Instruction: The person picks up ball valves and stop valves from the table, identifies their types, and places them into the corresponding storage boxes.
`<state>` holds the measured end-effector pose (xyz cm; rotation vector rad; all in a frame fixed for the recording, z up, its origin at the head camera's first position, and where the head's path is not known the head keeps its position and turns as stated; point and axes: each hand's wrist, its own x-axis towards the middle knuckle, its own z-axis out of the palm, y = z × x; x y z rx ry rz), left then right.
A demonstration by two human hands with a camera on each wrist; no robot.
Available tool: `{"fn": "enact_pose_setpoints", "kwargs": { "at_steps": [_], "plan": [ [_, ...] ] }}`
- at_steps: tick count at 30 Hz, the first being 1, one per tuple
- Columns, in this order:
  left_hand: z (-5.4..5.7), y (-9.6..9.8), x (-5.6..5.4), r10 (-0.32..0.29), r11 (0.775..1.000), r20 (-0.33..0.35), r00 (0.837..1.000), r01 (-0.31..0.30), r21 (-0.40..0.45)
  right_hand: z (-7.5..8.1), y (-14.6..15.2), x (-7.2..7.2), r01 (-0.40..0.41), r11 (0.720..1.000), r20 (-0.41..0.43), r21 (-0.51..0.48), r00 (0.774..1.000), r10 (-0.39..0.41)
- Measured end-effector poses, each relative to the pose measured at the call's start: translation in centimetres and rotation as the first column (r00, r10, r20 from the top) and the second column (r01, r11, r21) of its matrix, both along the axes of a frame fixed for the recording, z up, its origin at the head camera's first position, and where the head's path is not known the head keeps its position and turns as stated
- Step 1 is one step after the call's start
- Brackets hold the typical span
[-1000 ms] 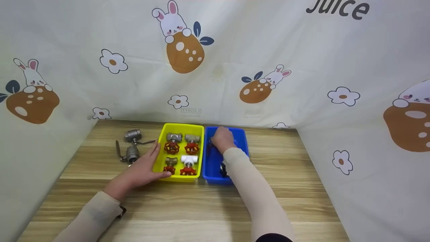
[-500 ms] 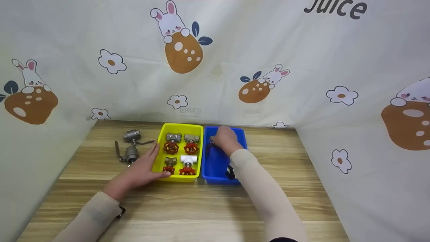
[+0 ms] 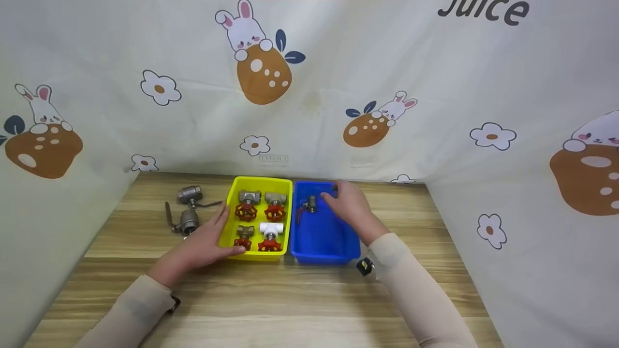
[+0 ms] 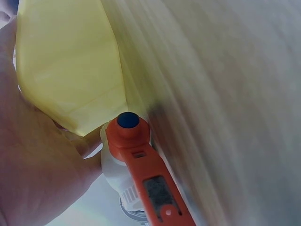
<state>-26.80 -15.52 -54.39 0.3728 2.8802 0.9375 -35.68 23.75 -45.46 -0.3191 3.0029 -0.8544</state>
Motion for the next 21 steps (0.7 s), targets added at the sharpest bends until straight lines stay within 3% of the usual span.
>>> {"fn": "enact_pose_setpoints", "kwargs": {
  "at_steps": [11, 21],
  "plan": [
    [0.2, 0.0, 0.2, 0.003, 1.0, 0.004, 1.0, -0.003, -0.004, -1.8, 4.6, 4.1, -0.012, 0.995, -0.049, 0.095, 0.999, 0.017],
    [0.0, 0.0, 0.0, 0.003, 1.0, 0.01, 1.0, -0.003, -0.026, -4.5, 6.4, 6.6, -0.05, 0.974, -0.086, 0.219, 0.994, 0.07]
  ]
}}
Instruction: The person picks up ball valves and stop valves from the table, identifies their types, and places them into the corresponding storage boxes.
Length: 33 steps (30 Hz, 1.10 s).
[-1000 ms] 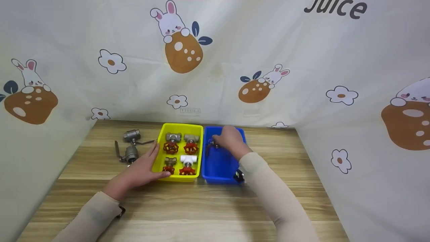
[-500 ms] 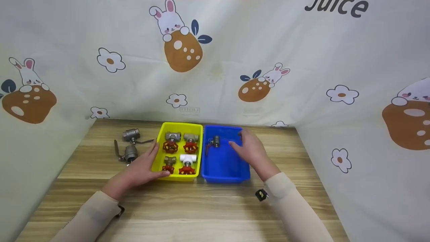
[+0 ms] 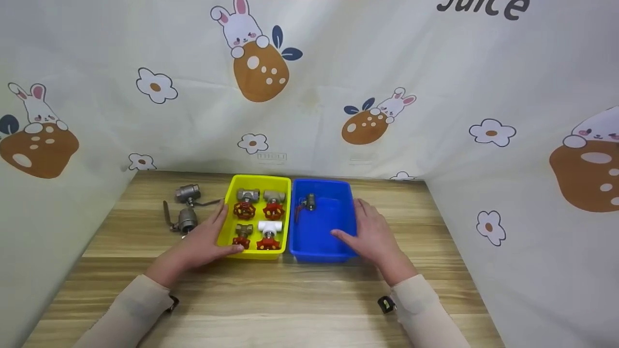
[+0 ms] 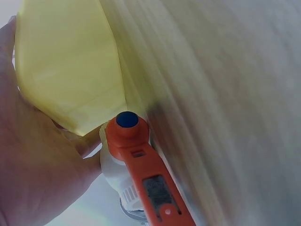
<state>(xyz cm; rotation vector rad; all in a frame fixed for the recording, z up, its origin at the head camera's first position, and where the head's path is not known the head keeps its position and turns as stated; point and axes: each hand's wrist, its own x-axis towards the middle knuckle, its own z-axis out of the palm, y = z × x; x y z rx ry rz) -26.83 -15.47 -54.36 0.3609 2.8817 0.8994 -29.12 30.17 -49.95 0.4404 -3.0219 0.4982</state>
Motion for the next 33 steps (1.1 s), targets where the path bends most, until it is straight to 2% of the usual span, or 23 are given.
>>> {"fn": "enact_pose_setpoints", "kwargs": {
  "at_steps": [6, 17, 33],
  "plan": [
    [0.1, 0.0, 0.1, -0.002, 1.0, -0.002, 1.0, 0.002, 0.001, -1.4, 0.3, 0.8, -0.062, 0.998, -0.02, 0.007, 0.998, 0.062],
    [0.0, 0.0, 0.1, -0.002, 1.0, 0.007, 1.0, 0.002, 0.008, -3.7, 0.6, 0.9, -0.084, 0.996, -0.017, -0.008, 0.996, 0.084],
    [0.1, 0.0, 0.1, 0.002, 1.0, 0.015, 1.0, -0.002, 0.01, -4.4, 0.6, 0.8, -0.092, 0.995, 0.007, -0.028, 0.996, 0.092]
  ]
}}
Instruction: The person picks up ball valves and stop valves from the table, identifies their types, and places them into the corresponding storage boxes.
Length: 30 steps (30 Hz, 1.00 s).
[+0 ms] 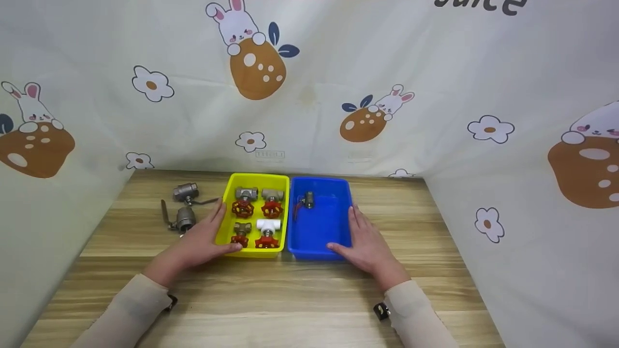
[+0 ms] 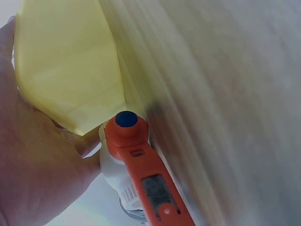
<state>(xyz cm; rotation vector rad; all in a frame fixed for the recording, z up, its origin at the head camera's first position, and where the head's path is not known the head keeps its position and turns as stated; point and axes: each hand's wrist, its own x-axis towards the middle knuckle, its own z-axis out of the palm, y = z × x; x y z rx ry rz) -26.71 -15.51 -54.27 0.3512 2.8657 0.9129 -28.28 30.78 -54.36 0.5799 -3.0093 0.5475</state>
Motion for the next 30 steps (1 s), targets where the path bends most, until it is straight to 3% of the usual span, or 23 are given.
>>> {"fn": "enact_pose_setpoints", "kwargs": {
  "at_steps": [19, 26, 30],
  "plan": [
    [0.0, -0.2, -0.1, -0.023, 0.999, -0.039, 0.999, 0.022, -0.028, -0.1, 0.0, -0.1, -0.021, 1.0, 0.002, -0.023, 1.0, 0.021],
    [1.3, -1.2, -0.4, -0.038, 0.999, -0.1, 0.994, 0.036, -0.028, -0.3, 0.1, -0.1, -0.028, 0.999, 0.006, -0.036, 1.0, 0.028],
    [2.5, -2.6, -1.2, -0.004, 1.0, -0.155, 0.988, 0.002, -0.008, -0.3, 0.2, -0.2, -0.029, 0.999, 0.005, -0.039, 1.0, 0.03]
  ]
}}
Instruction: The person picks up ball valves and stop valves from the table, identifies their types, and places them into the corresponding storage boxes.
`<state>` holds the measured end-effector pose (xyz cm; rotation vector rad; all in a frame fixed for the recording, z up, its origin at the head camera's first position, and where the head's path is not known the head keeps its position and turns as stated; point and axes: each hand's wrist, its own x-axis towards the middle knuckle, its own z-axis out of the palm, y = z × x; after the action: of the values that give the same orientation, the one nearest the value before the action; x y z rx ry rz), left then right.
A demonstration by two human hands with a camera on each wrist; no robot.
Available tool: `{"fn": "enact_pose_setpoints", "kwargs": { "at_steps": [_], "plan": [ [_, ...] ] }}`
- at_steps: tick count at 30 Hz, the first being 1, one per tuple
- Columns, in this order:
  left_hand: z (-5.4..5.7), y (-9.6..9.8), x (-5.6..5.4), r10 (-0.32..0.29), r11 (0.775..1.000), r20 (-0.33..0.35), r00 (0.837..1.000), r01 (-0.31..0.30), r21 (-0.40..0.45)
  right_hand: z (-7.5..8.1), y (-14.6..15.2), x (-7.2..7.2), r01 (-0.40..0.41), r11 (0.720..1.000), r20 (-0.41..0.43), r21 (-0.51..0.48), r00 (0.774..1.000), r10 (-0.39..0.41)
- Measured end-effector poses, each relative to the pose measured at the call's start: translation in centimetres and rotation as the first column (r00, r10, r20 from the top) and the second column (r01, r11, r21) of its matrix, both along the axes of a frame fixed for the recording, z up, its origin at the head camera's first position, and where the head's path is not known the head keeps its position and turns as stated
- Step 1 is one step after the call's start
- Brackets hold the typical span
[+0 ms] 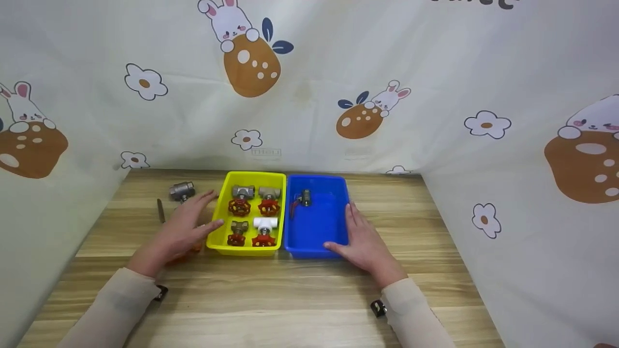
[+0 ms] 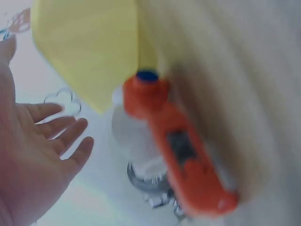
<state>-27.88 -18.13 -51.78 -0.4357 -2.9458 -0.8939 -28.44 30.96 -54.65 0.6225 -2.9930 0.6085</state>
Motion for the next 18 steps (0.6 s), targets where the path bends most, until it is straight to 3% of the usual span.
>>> {"fn": "enact_pose_setpoints", "kwargs": {
  "at_steps": [7, 13, 18],
  "plan": [
    [0.9, -3.2, -1.3, 0.062, 0.997, -0.079, 0.995, -0.065, -0.039, -0.1, -0.1, -0.1, -0.011, 1.0, -0.011, -0.027, 1.0, 0.011],
    [0.3, -5.1, -2.0, 0.135, 0.988, -0.037, 0.99, -0.137, -0.073, -0.1, -0.1, -0.1, -0.009, 0.999, -0.008, -0.034, 1.0, 0.009],
    [-0.4, -5.4, -2.0, 0.232, 0.965, -0.02, 0.972, -0.233, -0.117, -0.1, -0.1, -0.1, -0.006, 1.0, -0.006, -0.029, 1.0, 0.006]
  ]
}}
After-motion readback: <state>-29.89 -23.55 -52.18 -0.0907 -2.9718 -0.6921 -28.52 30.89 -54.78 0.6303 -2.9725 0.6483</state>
